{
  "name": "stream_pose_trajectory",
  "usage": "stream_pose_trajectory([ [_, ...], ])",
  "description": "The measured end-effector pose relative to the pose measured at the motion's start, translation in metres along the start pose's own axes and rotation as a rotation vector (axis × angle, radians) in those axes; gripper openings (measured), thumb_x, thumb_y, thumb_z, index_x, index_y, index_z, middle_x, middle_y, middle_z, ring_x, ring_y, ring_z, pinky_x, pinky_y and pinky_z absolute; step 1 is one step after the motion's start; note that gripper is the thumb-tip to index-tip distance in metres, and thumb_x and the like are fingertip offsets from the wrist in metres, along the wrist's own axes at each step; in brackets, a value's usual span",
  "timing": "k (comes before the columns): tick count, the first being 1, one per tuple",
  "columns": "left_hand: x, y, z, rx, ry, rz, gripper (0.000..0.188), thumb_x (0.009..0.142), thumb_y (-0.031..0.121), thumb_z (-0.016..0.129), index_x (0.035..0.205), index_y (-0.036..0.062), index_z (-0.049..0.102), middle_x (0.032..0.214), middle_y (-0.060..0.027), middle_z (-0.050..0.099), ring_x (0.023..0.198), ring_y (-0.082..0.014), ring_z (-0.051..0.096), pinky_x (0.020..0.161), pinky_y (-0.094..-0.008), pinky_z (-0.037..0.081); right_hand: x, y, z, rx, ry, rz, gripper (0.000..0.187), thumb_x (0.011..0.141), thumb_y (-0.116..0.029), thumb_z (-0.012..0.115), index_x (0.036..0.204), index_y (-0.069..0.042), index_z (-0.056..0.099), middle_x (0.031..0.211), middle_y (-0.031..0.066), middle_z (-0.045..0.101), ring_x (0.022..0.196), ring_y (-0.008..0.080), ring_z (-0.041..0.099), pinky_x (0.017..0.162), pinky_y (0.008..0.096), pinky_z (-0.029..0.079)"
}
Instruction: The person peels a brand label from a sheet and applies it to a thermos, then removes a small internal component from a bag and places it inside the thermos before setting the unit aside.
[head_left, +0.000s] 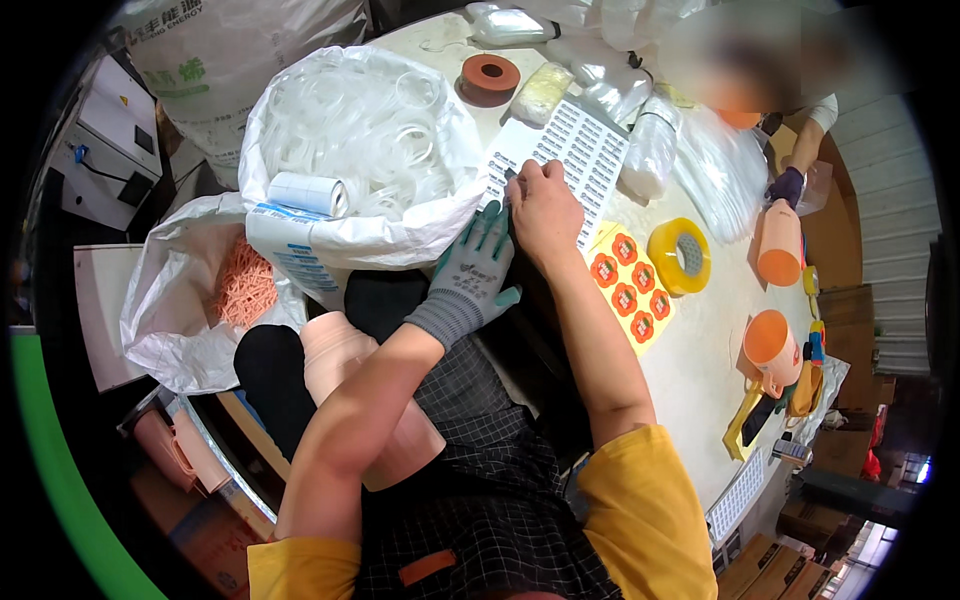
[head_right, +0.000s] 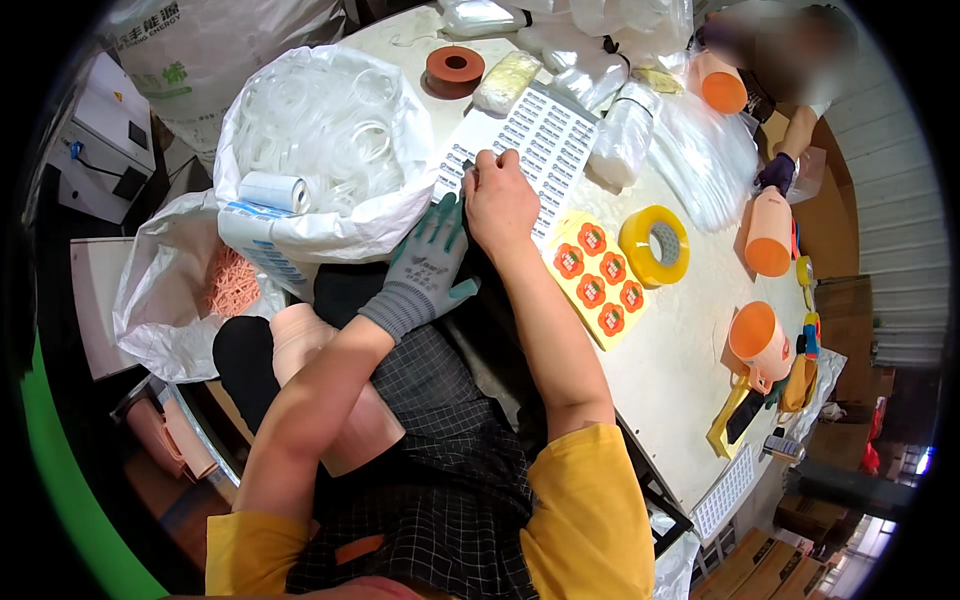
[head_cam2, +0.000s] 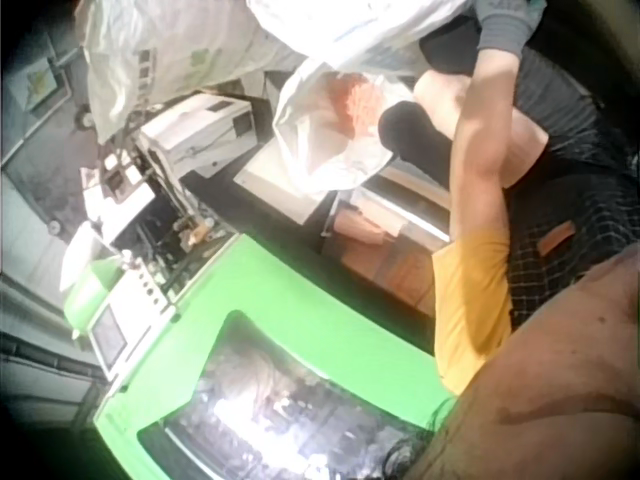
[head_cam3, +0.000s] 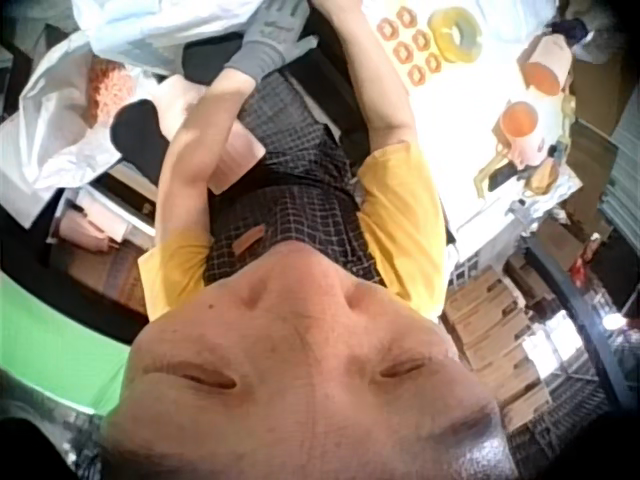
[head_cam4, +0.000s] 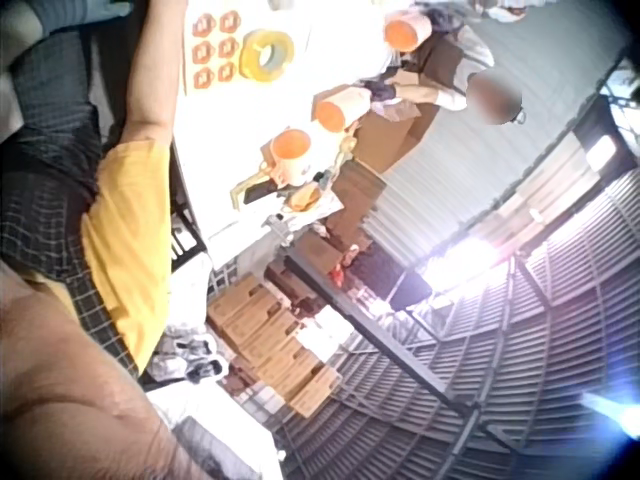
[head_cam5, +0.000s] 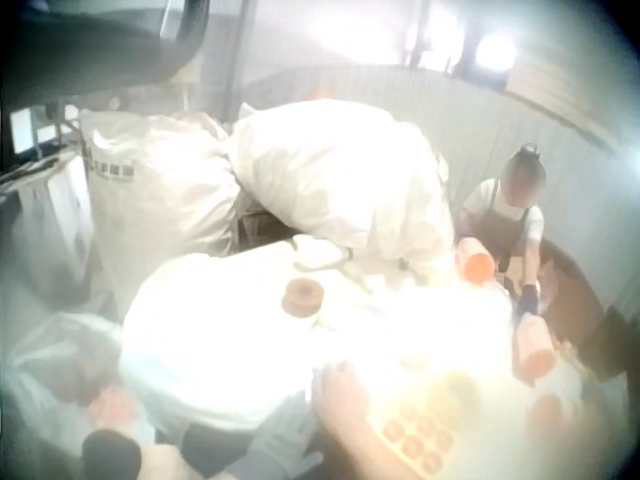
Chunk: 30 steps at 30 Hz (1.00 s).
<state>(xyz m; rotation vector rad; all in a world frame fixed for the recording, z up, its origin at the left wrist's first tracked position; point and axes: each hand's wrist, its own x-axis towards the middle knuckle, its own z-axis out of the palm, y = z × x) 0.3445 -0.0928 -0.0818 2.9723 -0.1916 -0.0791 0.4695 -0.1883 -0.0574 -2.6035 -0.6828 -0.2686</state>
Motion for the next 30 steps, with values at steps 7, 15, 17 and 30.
stream_pose_trajectory([
  [7, 0.001, -0.003, -0.001, 0.005, 0.027, 0.002, 0.089, 0.094, 0.061, 0.063, 0.155, -0.0010, 0.041, 0.170, -0.0270, 0.024, 0.161, -0.0403, 0.019, 0.131, -0.0505, 0.018, 0.007, -0.010, 0.001, -0.036, 0.023, -0.004, 0.022, 0.100, -0.029, 0.065, 0.114, -0.013, 0.070, 0.109, 0.0143, 0.061, 0.087, 0.0361, 0.071, 0.073, 0.0474, 0.058],
  [15, -0.024, -0.002, -0.021, -0.152, 0.082, 0.060, 0.077, 0.094, 0.057, 0.064, 0.147, 0.0023, 0.055, 0.164, -0.0215, 0.040, 0.156, -0.0373, 0.032, 0.130, -0.0490, 0.022, -0.006, 0.016, -0.003, 1.048, 0.225, 0.300, 0.033, 0.111, -0.021, 0.058, 0.137, -0.004, 0.070, 0.114, 0.0013, 0.071, 0.077, 0.0023, 0.051, 0.067, 0.0213, 0.045],
  [17, -0.068, 0.015, -0.061, -0.193, -0.058, 0.147, 0.063, 0.094, 0.053, 0.065, 0.132, 0.0039, 0.066, 0.151, -0.0187, 0.055, 0.146, -0.0353, 0.046, 0.124, -0.0491, 0.032, -0.049, -0.009, -0.020, 1.113, 0.103, 0.268, 0.034, 0.111, -0.021, 0.056, 0.138, -0.006, 0.070, 0.109, 0.0006, 0.071, 0.071, 0.0014, 0.043, 0.062, 0.0190, 0.039],
  [30, -0.302, 0.037, -0.015, -0.215, 0.705, -0.457, 0.038, 0.078, 0.019, 0.084, 0.112, 0.0136, 0.068, 0.126, -0.0096, 0.064, 0.109, -0.0323, 0.064, 0.087, -0.0446, 0.051, -0.197, -0.113, -0.008, 0.518, -0.121, -0.812, 0.045, 0.076, -0.010, 0.085, 0.121, -0.016, 0.080, 0.117, 0.0078, 0.075, 0.072, 0.0181, 0.062, 0.061, 0.0273, 0.054],
])
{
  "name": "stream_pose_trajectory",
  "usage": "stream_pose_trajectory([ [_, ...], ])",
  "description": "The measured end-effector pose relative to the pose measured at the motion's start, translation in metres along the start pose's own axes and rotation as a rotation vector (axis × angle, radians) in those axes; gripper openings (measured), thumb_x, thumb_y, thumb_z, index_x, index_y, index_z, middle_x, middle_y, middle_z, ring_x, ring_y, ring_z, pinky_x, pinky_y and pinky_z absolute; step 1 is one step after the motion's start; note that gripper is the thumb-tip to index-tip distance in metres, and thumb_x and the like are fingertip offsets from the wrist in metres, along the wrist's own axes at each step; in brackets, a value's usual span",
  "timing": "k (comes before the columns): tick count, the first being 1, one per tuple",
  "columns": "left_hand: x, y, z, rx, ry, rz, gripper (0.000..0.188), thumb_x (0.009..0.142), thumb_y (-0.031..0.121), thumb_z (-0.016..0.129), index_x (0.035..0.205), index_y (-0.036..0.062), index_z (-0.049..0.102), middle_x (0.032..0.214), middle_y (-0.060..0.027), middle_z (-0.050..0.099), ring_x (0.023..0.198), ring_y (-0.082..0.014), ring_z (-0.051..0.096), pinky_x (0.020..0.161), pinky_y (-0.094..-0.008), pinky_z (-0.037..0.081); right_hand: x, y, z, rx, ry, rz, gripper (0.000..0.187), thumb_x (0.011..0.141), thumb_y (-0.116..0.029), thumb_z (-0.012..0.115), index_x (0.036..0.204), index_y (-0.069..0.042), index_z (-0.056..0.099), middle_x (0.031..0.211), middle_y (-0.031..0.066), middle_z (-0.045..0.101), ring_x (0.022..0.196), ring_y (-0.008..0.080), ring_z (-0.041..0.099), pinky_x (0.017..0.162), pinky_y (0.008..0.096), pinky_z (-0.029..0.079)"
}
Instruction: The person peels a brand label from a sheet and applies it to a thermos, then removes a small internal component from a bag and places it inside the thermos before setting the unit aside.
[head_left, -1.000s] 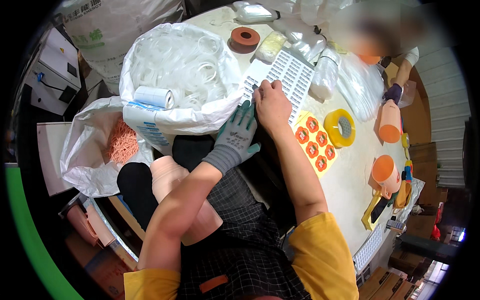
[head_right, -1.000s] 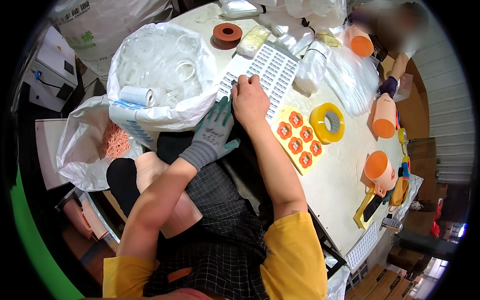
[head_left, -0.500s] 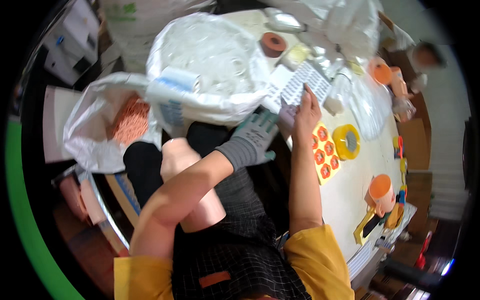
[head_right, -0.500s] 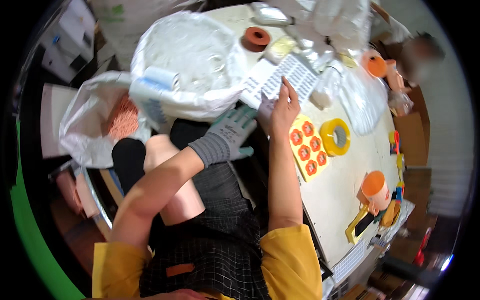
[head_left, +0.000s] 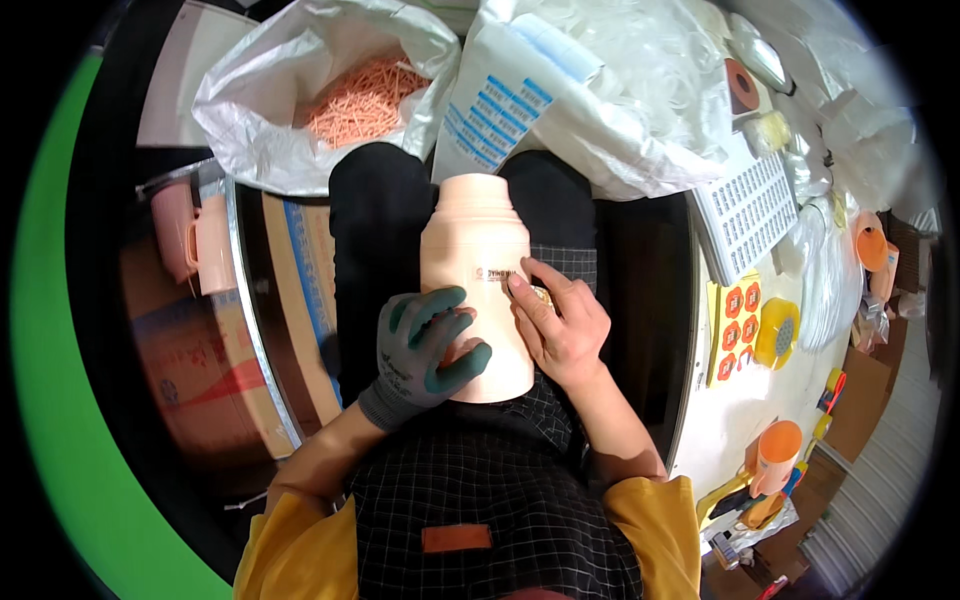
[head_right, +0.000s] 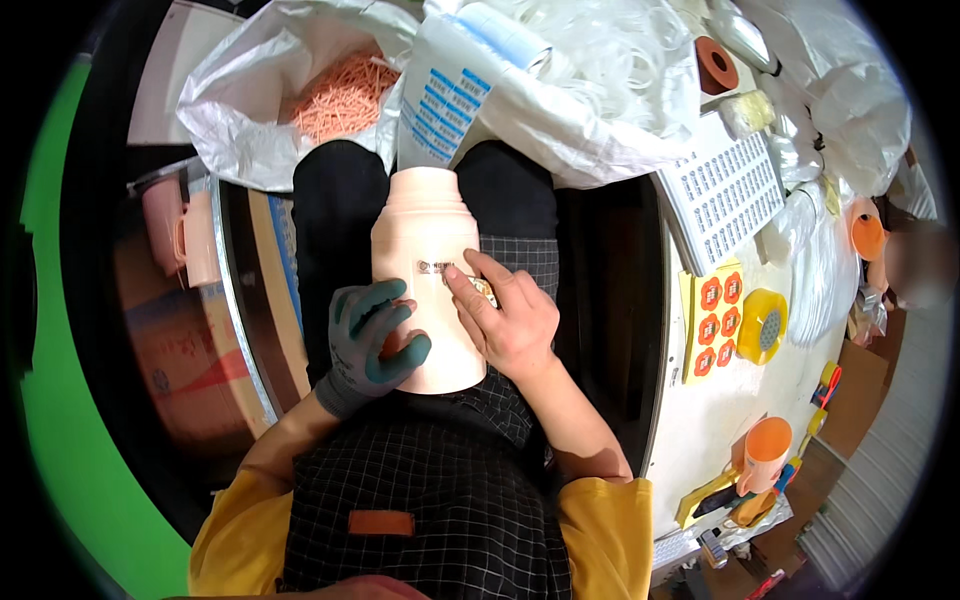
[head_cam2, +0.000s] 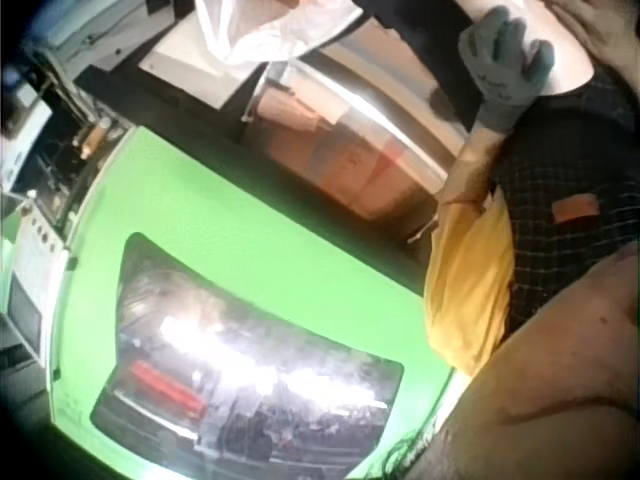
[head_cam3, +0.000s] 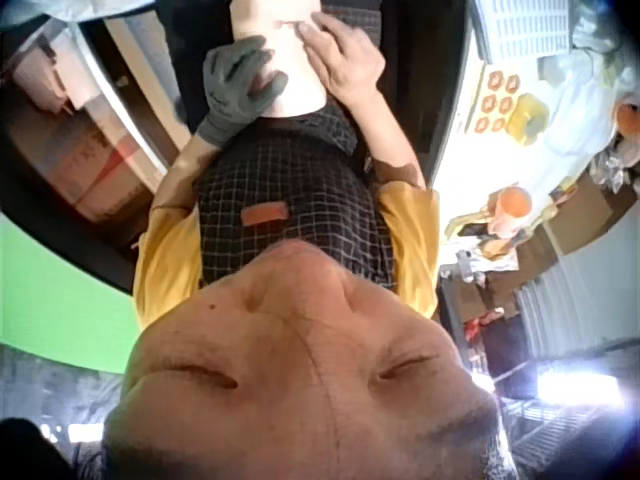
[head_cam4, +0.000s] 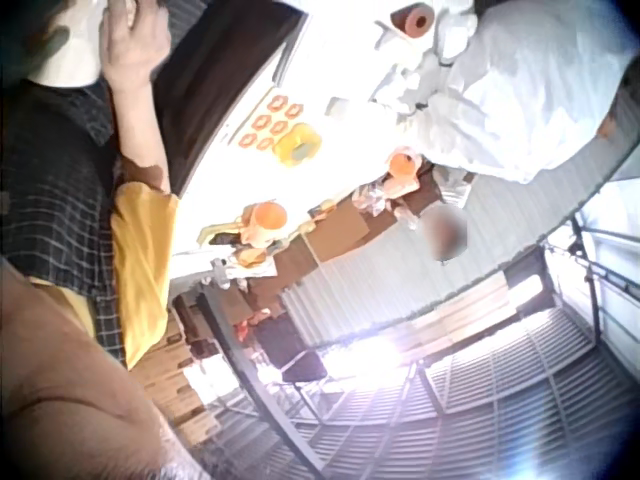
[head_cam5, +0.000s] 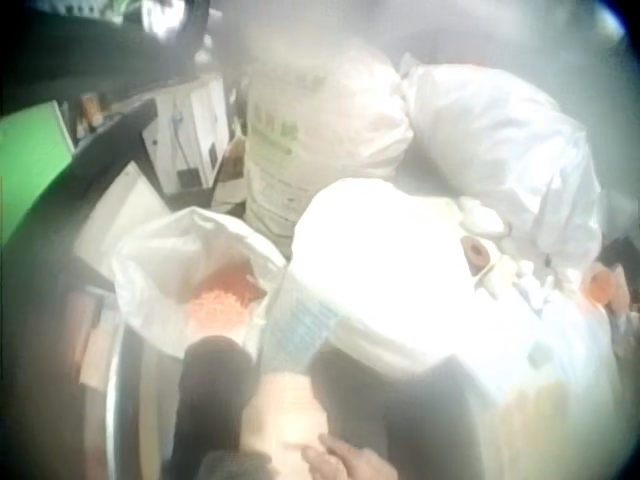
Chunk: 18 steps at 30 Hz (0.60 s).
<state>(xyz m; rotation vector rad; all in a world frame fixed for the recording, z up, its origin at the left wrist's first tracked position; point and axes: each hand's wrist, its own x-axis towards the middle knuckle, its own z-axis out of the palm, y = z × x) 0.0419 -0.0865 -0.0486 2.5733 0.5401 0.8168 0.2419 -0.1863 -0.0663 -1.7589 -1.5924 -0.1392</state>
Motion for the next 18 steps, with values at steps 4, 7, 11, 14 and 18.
stream_pose_trajectory([
  [4, -0.011, -0.005, 0.010, -0.003, 0.029, 0.122, 0.034, 0.078, 0.014, 0.083, 0.106, 0.0228, 0.065, 0.122, -0.0076, 0.063, 0.113, -0.0325, 0.064, 0.086, -0.0477, 0.051, 0.000, 0.005, 0.002, -0.117, -0.037, -0.106, 0.045, 0.077, -0.014, 0.085, 0.121, -0.018, 0.081, 0.116, 0.0066, 0.075, 0.068, 0.0153, 0.058, 0.056, 0.0245, 0.048],
  [7, -0.015, -0.002, 0.013, -0.027, 0.006, 0.072, 0.032, 0.080, 0.015, 0.081, 0.105, 0.0266, 0.065, 0.121, -0.0052, 0.064, 0.117, -0.0313, 0.063, 0.086, -0.0481, 0.051, 0.006, 0.006, 0.002, -0.163, -0.052, -0.137, 0.044, 0.077, -0.016, 0.085, 0.121, -0.019, 0.081, 0.115, 0.0063, 0.075, 0.067, 0.0144, 0.057, 0.054, 0.0237, 0.046],
  [11, -0.020, -0.002, 0.022, -0.046, 0.026, 0.043, 0.029, 0.086, 0.024, 0.081, 0.111, 0.0289, 0.067, 0.121, -0.0027, 0.067, 0.120, -0.0286, 0.062, 0.088, -0.0467, 0.051, 0.007, 0.009, 0.001, -0.179, -0.083, -0.167, 0.043, 0.079, -0.018, 0.083, 0.121, -0.020, 0.080, 0.114, 0.0057, 0.075, 0.066, 0.0136, 0.056, 0.053, 0.0234, 0.045],
  [14, -0.017, 0.000, 0.024, -0.070, 0.056, 0.030, 0.031, 0.085, 0.023, 0.081, 0.112, 0.0291, 0.066, 0.125, -0.0038, 0.066, 0.122, -0.0285, 0.062, 0.087, -0.0467, 0.050, 0.010, 0.012, -0.001, -0.175, -0.102, -0.174, 0.042, 0.079, -0.018, 0.083, 0.121, -0.020, 0.081, 0.115, 0.0058, 0.075, 0.066, 0.0136, 0.056, 0.053, 0.0236, 0.045],
  [18, -0.010, -0.004, 0.018, -0.055, -0.031, 0.061, 0.035, 0.085, 0.023, 0.081, 0.115, 0.0298, 0.064, 0.132, -0.0066, 0.065, 0.125, -0.0286, 0.061, 0.085, -0.0467, 0.048, 0.015, 0.015, -0.004, -0.157, -0.164, -0.176, 0.042, 0.080, -0.016, 0.082, 0.122, -0.017, 0.080, 0.113, 0.0049, 0.075, 0.070, 0.0139, 0.058, 0.055, 0.0246, 0.048],
])
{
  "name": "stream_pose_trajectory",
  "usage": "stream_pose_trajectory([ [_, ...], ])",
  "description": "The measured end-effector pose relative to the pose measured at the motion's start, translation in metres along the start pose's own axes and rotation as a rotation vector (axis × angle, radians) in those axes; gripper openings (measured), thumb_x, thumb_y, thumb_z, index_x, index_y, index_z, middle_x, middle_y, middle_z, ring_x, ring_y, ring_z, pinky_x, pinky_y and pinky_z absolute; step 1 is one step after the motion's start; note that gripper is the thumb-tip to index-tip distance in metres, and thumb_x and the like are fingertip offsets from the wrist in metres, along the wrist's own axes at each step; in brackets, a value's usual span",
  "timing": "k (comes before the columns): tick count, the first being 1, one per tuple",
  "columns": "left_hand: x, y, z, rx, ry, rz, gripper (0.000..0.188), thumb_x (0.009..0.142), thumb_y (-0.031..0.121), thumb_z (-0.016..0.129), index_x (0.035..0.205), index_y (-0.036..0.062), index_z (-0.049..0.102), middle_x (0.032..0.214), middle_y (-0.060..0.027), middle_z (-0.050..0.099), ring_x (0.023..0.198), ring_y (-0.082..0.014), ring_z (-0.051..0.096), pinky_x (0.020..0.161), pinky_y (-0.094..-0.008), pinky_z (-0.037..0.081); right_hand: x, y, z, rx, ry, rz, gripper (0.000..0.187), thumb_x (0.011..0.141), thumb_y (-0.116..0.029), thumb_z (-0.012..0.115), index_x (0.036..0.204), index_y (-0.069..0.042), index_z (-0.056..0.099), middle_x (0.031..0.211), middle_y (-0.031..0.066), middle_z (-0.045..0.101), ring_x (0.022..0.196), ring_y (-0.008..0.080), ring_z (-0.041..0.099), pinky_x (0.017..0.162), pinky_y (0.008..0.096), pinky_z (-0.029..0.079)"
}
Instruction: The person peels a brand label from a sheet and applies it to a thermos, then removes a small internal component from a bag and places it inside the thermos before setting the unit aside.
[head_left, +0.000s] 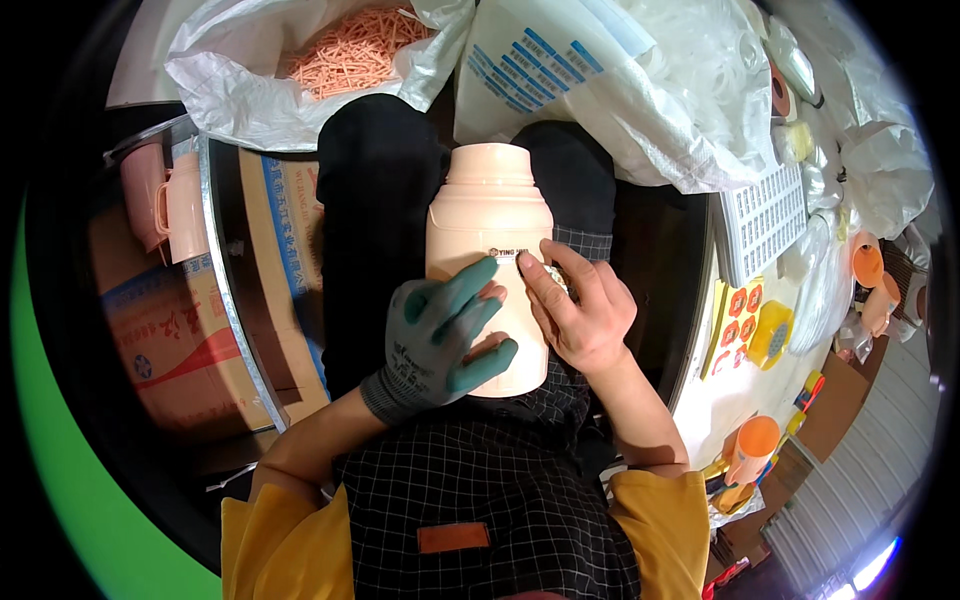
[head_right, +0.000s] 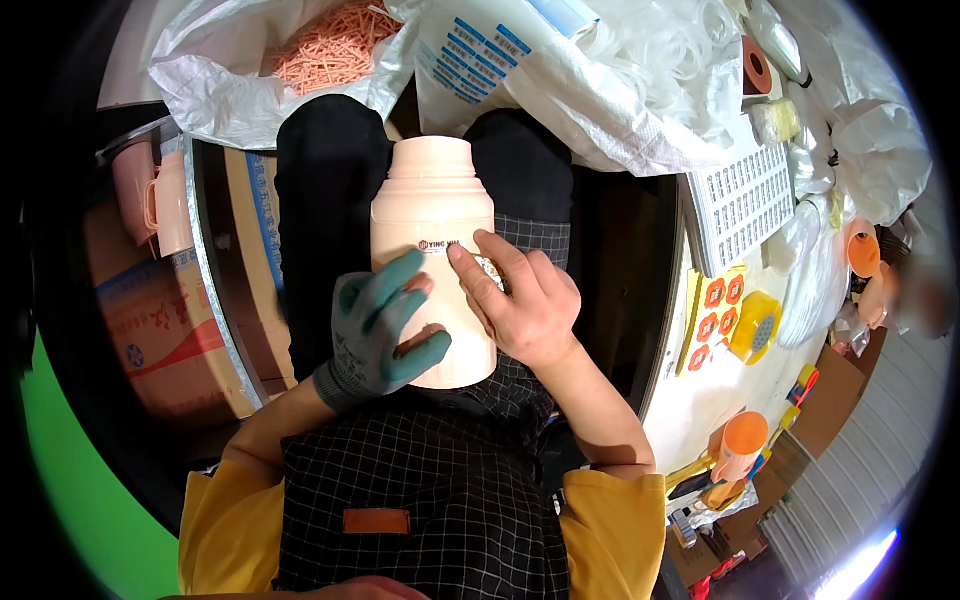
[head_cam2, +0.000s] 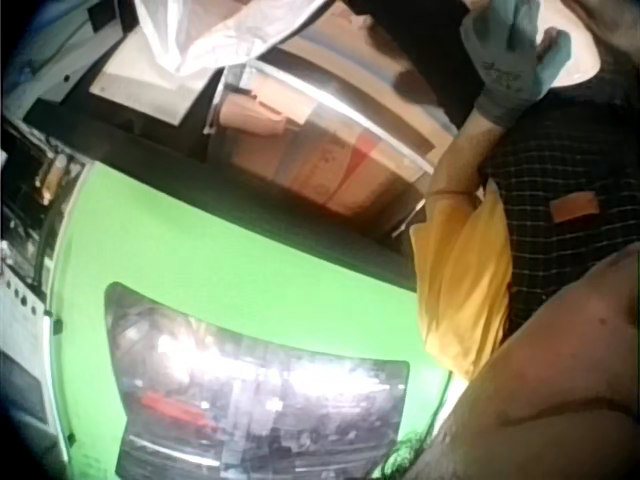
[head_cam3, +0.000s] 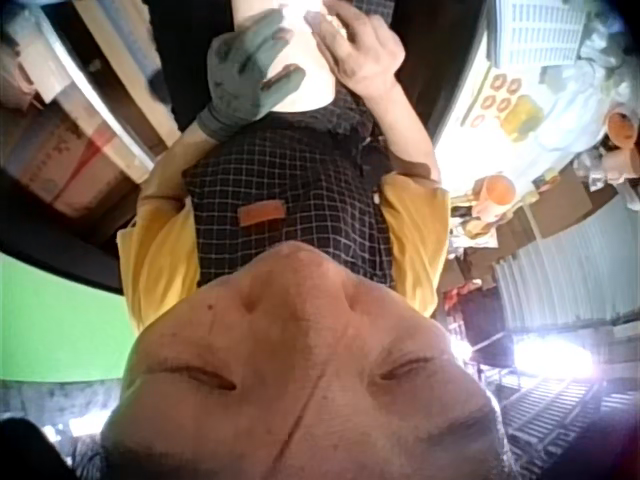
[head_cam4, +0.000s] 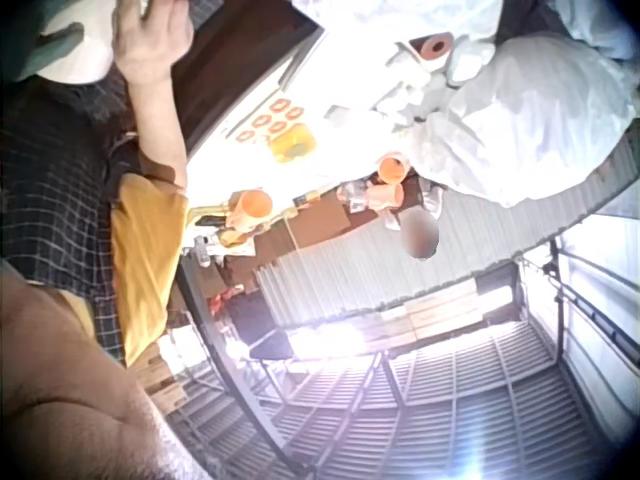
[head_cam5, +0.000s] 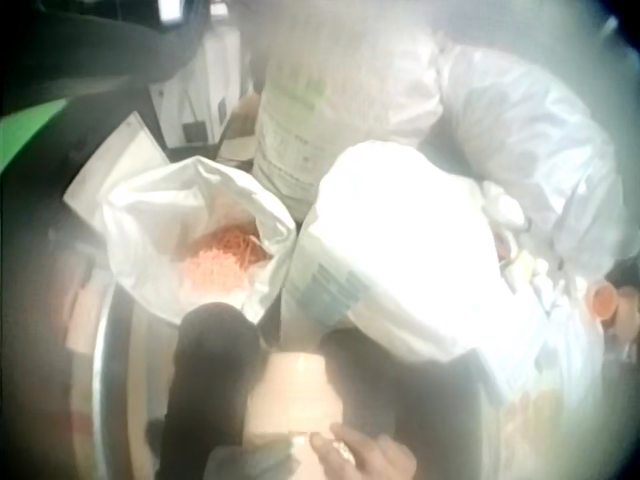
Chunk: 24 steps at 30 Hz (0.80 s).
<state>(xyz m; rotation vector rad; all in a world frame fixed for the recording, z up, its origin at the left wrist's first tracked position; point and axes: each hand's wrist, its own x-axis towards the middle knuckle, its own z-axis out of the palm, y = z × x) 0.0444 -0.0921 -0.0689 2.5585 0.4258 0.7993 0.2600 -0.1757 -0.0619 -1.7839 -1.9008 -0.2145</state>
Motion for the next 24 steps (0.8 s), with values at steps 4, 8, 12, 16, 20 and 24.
stream_pose_trajectory([
  [4, -0.005, -0.002, 0.000, -0.043, -0.064, -0.072, 0.045, 0.077, 0.018, 0.084, 0.118, 0.0190, 0.064, 0.141, -0.0183, 0.060, 0.117, -0.0317, 0.062, 0.084, -0.0472, 0.045, -0.016, 0.012, -0.005, -0.027, -0.046, 0.154, 0.040, 0.084, -0.007, 0.078, 0.123, -0.009, 0.077, 0.115, 0.0084, 0.076, 0.076, 0.0211, 0.064, 0.063, 0.0301, 0.053],
  [8, -0.006, -0.004, 0.004, -0.045, -0.039, -0.101, 0.055, 0.077, 0.018, 0.083, 0.125, 0.0097, 0.060, 0.140, -0.0190, 0.061, 0.117, -0.0319, 0.062, 0.085, -0.0484, 0.044, -0.024, 0.021, -0.013, 0.076, 0.073, 0.185, 0.041, 0.086, -0.006, 0.077, 0.126, -0.001, 0.072, 0.118, 0.0135, 0.076, 0.081, 0.0263, 0.069, 0.068, 0.0337, 0.054],
  [12, -0.003, -0.005, -0.005, -0.063, -0.107, -0.179, 0.038, 0.088, 0.024, 0.081, 0.119, 0.0073, 0.067, 0.143, -0.0146, 0.063, 0.116, -0.0289, 0.063, 0.086, -0.0425, 0.049, -0.007, -0.018, 0.004, 0.364, 0.049, 0.240, 0.044, 0.080, -0.006, 0.079, 0.124, -0.003, 0.072, 0.121, 0.0141, 0.077, 0.086, 0.0265, 0.072, 0.071, 0.0349, 0.056],
  [16, 0.037, -0.037, -0.024, -0.110, -0.055, -0.138, 0.042, 0.089, 0.011, 0.075, 0.129, 0.0017, 0.064, 0.135, -0.0207, 0.066, 0.121, -0.0364, 0.064, 0.094, -0.0480, 0.051, -0.037, -0.025, 0.019, 0.480, 0.185, 0.459, 0.044, 0.084, -0.008, 0.074, 0.127, -0.002, 0.070, 0.125, 0.0169, 0.075, 0.096, 0.0327, 0.073, 0.080, 0.0394, 0.057],
  [20, 0.114, -0.084, -0.030, -0.111, -0.134, -0.349, 0.027, 0.097, 0.013, 0.070, 0.119, -0.0031, 0.070, 0.114, -0.0163, 0.073, 0.100, -0.0316, 0.069, 0.090, -0.0371, 0.054, -0.018, -0.075, 0.022, 0.785, 0.265, 0.356, 0.039, 0.088, -0.013, 0.073, 0.125, -0.001, 0.069, 0.129, 0.0194, 0.072, 0.108, 0.0360, 0.073, 0.090, 0.0445, 0.059],
  [24, 0.119, -0.120, -0.030, -0.916, -0.381, -0.622, 0.013, 0.098, 0.012, 0.069, 0.099, 0.0000, 0.066, 0.089, 0.0007, 0.060, 0.079, -0.0098, 0.052, 0.073, -0.0263, 0.045, -0.036, -0.087, -0.033, 1.131, 0.125, 0.511, 0.037, 0.085, -0.012, 0.076, 0.120, -0.005, 0.065, 0.120, 0.0167, 0.074, 0.111, 0.0374, 0.073, 0.096, 0.0471, 0.058],
])
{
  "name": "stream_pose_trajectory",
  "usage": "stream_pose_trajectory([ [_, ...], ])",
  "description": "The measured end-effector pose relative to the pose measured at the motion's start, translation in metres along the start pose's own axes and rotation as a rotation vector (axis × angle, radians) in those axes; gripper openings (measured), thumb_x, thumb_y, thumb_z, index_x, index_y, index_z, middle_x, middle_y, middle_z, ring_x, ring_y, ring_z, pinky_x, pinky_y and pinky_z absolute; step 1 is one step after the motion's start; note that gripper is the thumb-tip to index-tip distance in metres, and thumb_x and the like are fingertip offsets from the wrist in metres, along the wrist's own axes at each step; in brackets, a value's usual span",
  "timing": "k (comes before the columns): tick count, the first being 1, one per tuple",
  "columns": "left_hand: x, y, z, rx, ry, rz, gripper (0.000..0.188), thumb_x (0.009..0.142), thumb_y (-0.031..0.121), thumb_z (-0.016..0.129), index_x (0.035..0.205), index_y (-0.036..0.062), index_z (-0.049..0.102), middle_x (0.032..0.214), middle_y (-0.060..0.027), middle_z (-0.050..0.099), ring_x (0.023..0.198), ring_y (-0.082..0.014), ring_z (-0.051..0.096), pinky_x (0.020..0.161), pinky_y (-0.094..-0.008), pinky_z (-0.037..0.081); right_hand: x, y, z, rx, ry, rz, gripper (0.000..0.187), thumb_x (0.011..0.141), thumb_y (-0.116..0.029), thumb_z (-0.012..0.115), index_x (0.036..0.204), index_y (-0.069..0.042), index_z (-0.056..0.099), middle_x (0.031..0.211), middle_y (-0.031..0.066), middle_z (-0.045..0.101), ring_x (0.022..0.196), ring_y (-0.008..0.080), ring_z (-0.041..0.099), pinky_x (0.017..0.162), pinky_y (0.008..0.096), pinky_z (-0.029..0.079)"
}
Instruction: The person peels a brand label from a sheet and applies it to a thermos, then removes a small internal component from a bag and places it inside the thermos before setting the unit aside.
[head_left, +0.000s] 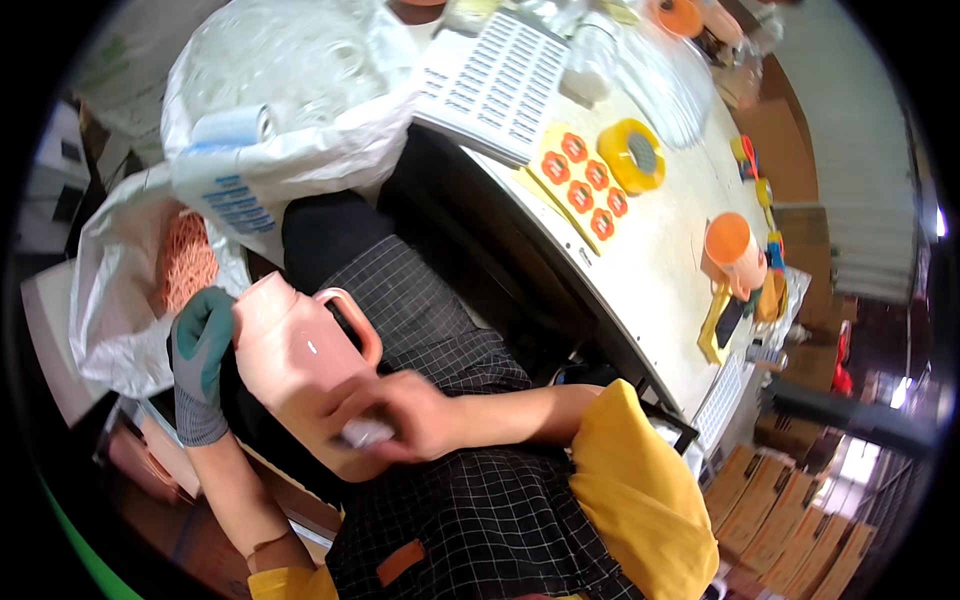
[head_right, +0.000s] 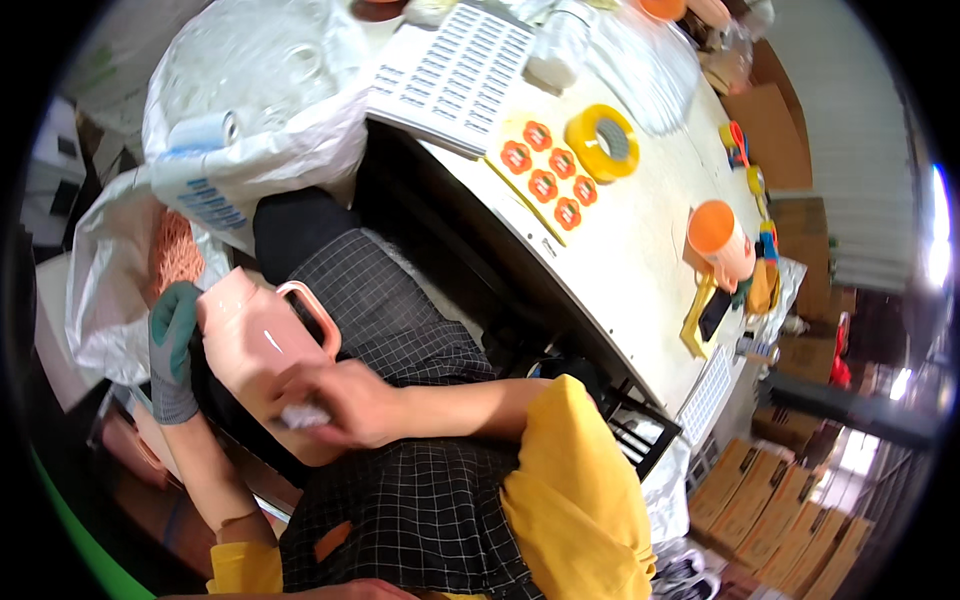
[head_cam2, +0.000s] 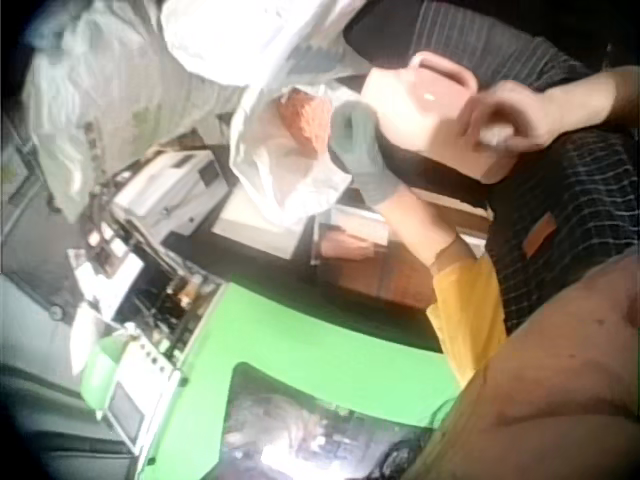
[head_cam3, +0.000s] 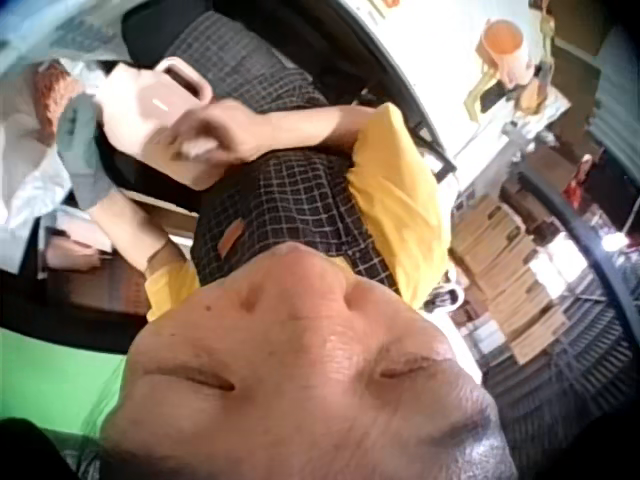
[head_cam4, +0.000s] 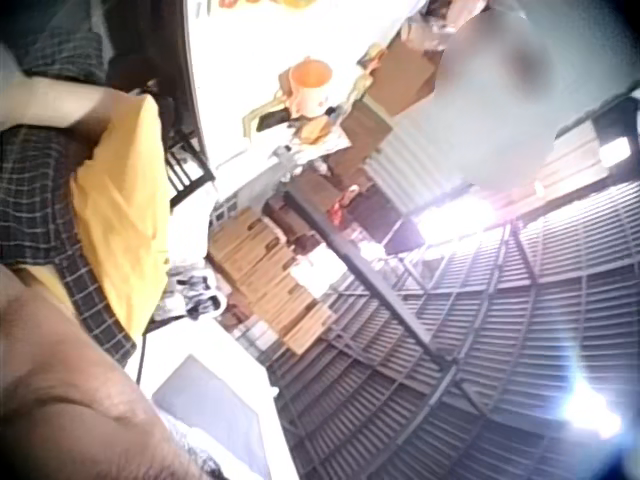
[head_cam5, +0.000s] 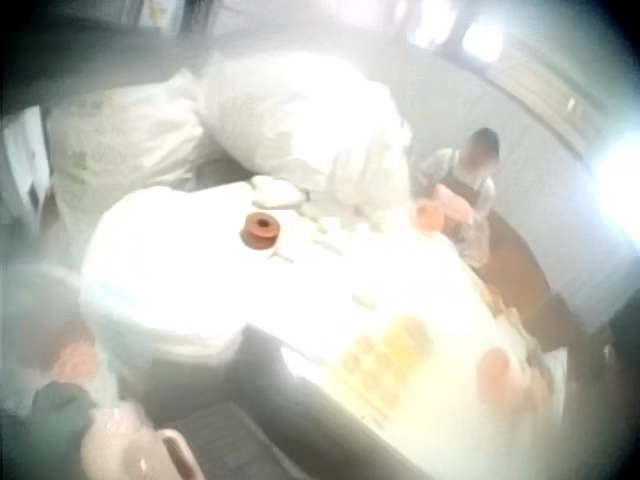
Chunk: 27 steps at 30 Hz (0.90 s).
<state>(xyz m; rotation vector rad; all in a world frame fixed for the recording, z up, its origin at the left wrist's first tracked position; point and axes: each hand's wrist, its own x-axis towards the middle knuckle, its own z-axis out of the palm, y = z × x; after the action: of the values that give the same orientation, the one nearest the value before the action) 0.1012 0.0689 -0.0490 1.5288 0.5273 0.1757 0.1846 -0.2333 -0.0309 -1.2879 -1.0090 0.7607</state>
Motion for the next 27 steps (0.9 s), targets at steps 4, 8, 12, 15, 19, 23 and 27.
stream_pose_trajectory([
  [4, 0.013, -0.030, -0.006, 0.331, -0.024, 0.003, 0.029, 0.103, 0.029, 0.064, 0.104, -0.0006, 0.065, 0.100, -0.0044, 0.063, 0.089, -0.0144, 0.057, 0.084, -0.0294, 0.047, -0.025, -0.015, -0.087, -0.008, 0.699, 0.154, 0.024, 0.096, -0.003, 0.068, 0.119, -0.007, 0.064, 0.107, 0.0071, 0.066, 0.095, 0.0197, 0.066, 0.088, 0.0360, 0.055],
  [8, 0.025, -0.003, 0.026, 1.367, 0.369, 0.439, 0.041, 0.096, 0.035, 0.071, 0.124, 0.0069, 0.069, 0.131, -0.0171, 0.067, 0.118, -0.0364, 0.064, 0.103, -0.0445, 0.050, -0.077, 0.009, -0.220, -0.584, 0.989, 0.341, 0.017, 0.104, -0.012, 0.063, 0.117, -0.002, 0.065, 0.099, 0.0081, 0.069, 0.092, 0.0174, 0.065, 0.083, 0.0331, 0.053],
  [12, 0.061, 0.071, 0.173, 0.923, -0.018, 0.753, 0.032, 0.097, 0.030, 0.070, 0.120, 0.0086, 0.070, 0.130, -0.0137, 0.068, 0.117, -0.0328, 0.065, 0.096, -0.0429, 0.054, -0.107, 0.015, -0.290, -1.161, 1.015, 0.556, 0.029, 0.098, -0.032, 0.072, 0.111, -0.007, 0.069, 0.097, 0.0105, 0.073, 0.086, 0.0305, 0.071, 0.077, 0.0396, 0.055],
  [15, 0.095, 0.070, 0.280, 1.070, -0.337, 0.863, 0.029, 0.098, 0.031, 0.069, 0.119, 0.0096, 0.069, 0.126, -0.0095, 0.068, 0.112, -0.0297, 0.068, 0.095, -0.0409, 0.055, -0.094, 0.018, -0.299, -1.178, 1.008, 0.716, 0.029, 0.095, -0.033, 0.075, 0.104, -0.007, 0.067, 0.098, 0.0086, 0.073, 0.087, 0.0287, 0.072, 0.076, 0.0399, 0.055],
  [19, 0.141, 0.030, 0.386, 0.967, -0.403, 0.785, 0.035, 0.100, 0.035, 0.066, 0.126, 0.0115, 0.068, 0.131, -0.0087, 0.064, 0.111, -0.0289, 0.069, 0.098, -0.0413, 0.056, -0.096, 0.025, -0.306, -1.230, 1.006, 0.605, 0.028, 0.093, -0.033, 0.076, 0.097, -0.008, 0.064, 0.096, 0.0069, 0.071, 0.086, 0.0289, 0.071, 0.075, 0.0403, 0.056],
  [23, 0.150, 0.022, 0.414, 1.162, -0.447, 0.682, 0.035, 0.098, 0.037, 0.068, 0.124, 0.0136, 0.068, 0.130, -0.0075, 0.061, 0.109, -0.0239, 0.070, 0.090, -0.0407, 0.060, -0.100, 0.027, -0.314, -1.304, 0.860, 0.553, 0.026, 0.094, -0.032, 0.075, 0.094, -0.009, 0.063, 0.093, 0.0062, 0.070, 0.084, 0.0278, 0.071, 0.072, 0.0392, 0.056],
  [27, 0.148, 0.020, 0.414, 1.212, -0.436, 0.684, 0.035, 0.096, 0.039, 0.071, 0.121, 0.0140, 0.067, 0.132, -0.0070, 0.059, 0.108, -0.0227, 0.070, 0.087, -0.0405, 0.060, -0.092, 0.021, -0.311, -1.305, 0.838, 0.542, 0.034, 0.090, -0.039, 0.080, 0.091, -0.008, 0.066, 0.092, 0.0065, 0.070, 0.081, 0.0276, 0.070, 0.069, 0.0395, 0.055],
])
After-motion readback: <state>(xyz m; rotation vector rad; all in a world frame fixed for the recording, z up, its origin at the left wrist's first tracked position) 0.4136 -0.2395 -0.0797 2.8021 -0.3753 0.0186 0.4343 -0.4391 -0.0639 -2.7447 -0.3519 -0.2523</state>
